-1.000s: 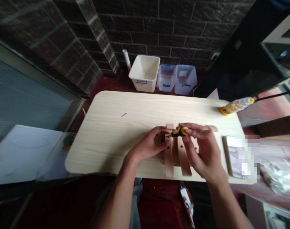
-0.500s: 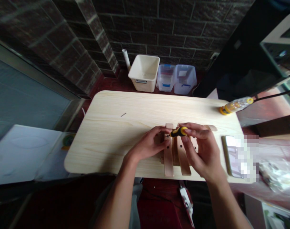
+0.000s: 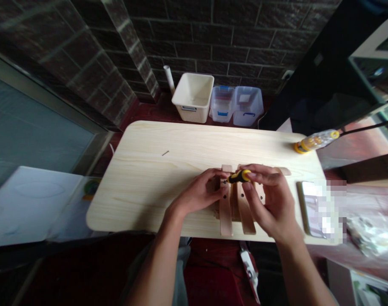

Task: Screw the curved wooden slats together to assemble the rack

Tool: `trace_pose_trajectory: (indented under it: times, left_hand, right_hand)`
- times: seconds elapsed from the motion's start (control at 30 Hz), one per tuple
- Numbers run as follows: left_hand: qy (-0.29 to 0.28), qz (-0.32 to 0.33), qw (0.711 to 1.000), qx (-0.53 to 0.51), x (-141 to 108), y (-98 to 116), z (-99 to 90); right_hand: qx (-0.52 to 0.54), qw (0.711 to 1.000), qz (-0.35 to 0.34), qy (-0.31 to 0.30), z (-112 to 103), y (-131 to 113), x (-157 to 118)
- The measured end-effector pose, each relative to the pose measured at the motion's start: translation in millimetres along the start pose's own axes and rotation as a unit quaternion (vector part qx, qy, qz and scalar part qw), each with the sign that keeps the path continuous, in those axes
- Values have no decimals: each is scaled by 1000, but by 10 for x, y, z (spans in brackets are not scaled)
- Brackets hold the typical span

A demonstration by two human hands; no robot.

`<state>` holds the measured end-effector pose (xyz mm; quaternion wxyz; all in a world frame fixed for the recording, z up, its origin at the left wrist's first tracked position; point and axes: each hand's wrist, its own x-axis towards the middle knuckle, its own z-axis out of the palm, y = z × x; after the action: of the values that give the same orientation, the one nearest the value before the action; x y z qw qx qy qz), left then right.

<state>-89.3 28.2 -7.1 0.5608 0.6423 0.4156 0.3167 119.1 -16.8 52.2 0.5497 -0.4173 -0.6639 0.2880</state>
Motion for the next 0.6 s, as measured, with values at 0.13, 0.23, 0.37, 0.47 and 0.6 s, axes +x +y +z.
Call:
trace_pose_trajectory:
  times: [0.13, 0.23, 0.37, 0.47, 0.6]
  left_hand:
    - [0, 4, 1000, 7, -3, 0, -5]
    - [4, 9, 1000, 4, -2, 12, 0]
    - [8, 11, 1000, 4, -1, 9, 5]
    - [5, 13, 1000, 9, -1, -6, 3]
    - [8, 15, 1000, 5, 2, -3, 3]
  right_hand:
    - [5, 1000, 5, -5, 1, 1, -13]
    - [8, 1000, 5, -3, 5, 4, -19]
    - [6, 1000, 7, -4, 0, 1, -14]
    - [3, 1000, 10, -9, -6, -6, -11]
    - [11, 1000, 14, -5, -2, -4, -19]
